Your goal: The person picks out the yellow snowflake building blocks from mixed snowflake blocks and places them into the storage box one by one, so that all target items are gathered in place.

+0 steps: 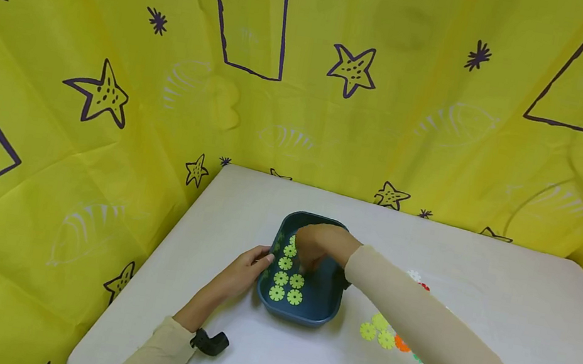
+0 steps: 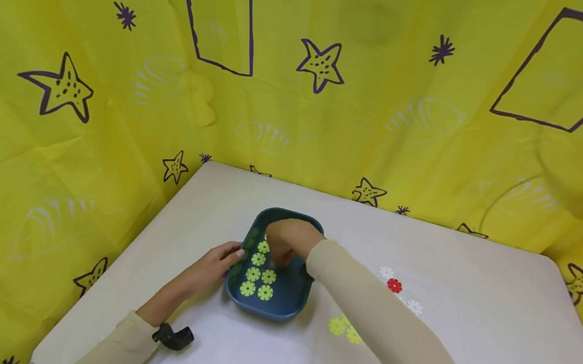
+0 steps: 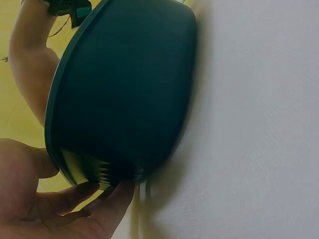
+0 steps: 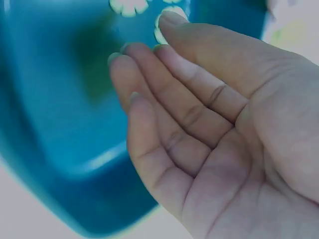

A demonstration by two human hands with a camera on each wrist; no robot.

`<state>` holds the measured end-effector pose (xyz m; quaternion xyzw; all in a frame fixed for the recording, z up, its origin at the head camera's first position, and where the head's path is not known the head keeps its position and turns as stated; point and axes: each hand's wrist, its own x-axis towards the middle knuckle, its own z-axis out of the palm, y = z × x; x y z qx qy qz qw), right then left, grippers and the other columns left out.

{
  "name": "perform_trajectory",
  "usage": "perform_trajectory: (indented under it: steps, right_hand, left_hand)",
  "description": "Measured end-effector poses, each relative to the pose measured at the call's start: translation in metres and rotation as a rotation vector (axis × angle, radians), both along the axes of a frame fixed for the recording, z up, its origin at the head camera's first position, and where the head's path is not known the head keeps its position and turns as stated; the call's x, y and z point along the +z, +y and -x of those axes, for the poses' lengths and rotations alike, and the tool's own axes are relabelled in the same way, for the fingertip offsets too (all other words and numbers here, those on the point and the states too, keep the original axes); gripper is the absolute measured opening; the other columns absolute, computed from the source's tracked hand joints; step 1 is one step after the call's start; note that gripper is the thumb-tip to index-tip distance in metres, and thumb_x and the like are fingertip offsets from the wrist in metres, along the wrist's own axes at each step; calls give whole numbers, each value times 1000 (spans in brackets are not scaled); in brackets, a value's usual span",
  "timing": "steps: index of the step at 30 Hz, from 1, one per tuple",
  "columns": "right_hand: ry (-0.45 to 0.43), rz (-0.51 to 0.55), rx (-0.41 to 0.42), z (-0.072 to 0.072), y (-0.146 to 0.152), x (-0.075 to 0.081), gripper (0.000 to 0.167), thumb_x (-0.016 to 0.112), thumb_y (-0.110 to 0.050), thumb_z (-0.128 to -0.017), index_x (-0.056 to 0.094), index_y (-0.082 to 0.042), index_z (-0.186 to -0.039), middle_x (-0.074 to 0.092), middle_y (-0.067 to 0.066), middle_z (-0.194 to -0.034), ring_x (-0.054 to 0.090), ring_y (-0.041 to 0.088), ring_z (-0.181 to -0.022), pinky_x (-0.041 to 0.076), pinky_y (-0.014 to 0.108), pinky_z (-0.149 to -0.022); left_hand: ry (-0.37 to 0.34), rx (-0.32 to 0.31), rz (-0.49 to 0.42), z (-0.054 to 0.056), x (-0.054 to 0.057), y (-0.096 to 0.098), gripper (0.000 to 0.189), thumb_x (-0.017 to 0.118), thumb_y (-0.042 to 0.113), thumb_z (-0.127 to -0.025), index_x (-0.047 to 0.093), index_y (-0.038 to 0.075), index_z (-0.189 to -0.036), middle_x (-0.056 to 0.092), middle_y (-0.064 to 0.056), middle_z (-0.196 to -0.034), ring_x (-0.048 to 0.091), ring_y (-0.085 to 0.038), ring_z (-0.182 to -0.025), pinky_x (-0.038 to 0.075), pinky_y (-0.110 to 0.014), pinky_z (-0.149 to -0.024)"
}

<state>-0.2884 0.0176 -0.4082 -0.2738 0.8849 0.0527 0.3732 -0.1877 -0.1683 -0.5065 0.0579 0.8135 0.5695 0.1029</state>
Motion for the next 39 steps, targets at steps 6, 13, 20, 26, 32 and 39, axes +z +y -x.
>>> perform_trajectory:
  steps: [6, 13, 20, 26, 32, 39]
  right_hand:
    - [49, 225, 45, 3, 47, 35, 29, 74, -24, -101, 69, -12, -75, 66, 0, -72, 58, 12, -67, 45, 27, -65]
    - [101, 348, -64, 1, 120, 52, 16, 72, -27, -103, 72, -12, -97, 71, 1, -91, 67, 17, -83, 57, 35, -77]
    - [87, 377, -186, -21, 179, 33, 21, 71, -32, -103, 71, -11, -106, 70, 4, -95, 65, 21, -87, 56, 36, -77]
    - [121, 404, -256, -59, 209, 3, 18, 77, -29, -98, 70, -13, -101, 67, 0, -93, 60, 18, -83, 56, 34, -73]
    - [185, 501, -332, -101, 220, -22, 17, 81, -16, -92, 66, -9, -94, 59, 0, -82, 53, 17, -75, 48, 30, -68]
    - [306, 487, -350, -139, 209, -42, 30, 88, -18, -85, 59, -11, -88, 54, -2, -79, 47, 15, -73, 41, 27, -64]
  left_hand:
    - [-2, 4, -2, 1, 0, 2, 51, 51, 30, -113, 49, -2, -153, 57, -20, -150, 49, -37, -144, 38, -57, -121]
    - [-10, 6, 37, 0, 0, 1, 53, 49, 34, -114, 47, 0, -155, 53, -20, -154, 45, -38, -148, 37, -57, -122]
    - [-20, 1, 20, -1, 2, 1, 54, 47, 33, -114, 45, -1, -156, 50, -22, -157, 43, -39, -150, 36, -58, -122]
    - [-16, -5, 21, -2, 1, 3, 55, 48, 33, -114, 45, -2, -155, 50, -23, -157, 42, -40, -150, 36, -58, -123]
    - [-10, 11, 15, -3, 1, 4, 55, 48, 34, -114, 46, -3, -155, 49, -25, -158, 40, -43, -151, 34, -60, -122]
    - [-2, 6, 19, -3, -1, 3, 54, 47, 34, -114, 46, -2, -155, 50, -24, -157, 40, -42, -152, 35, -60, -123]
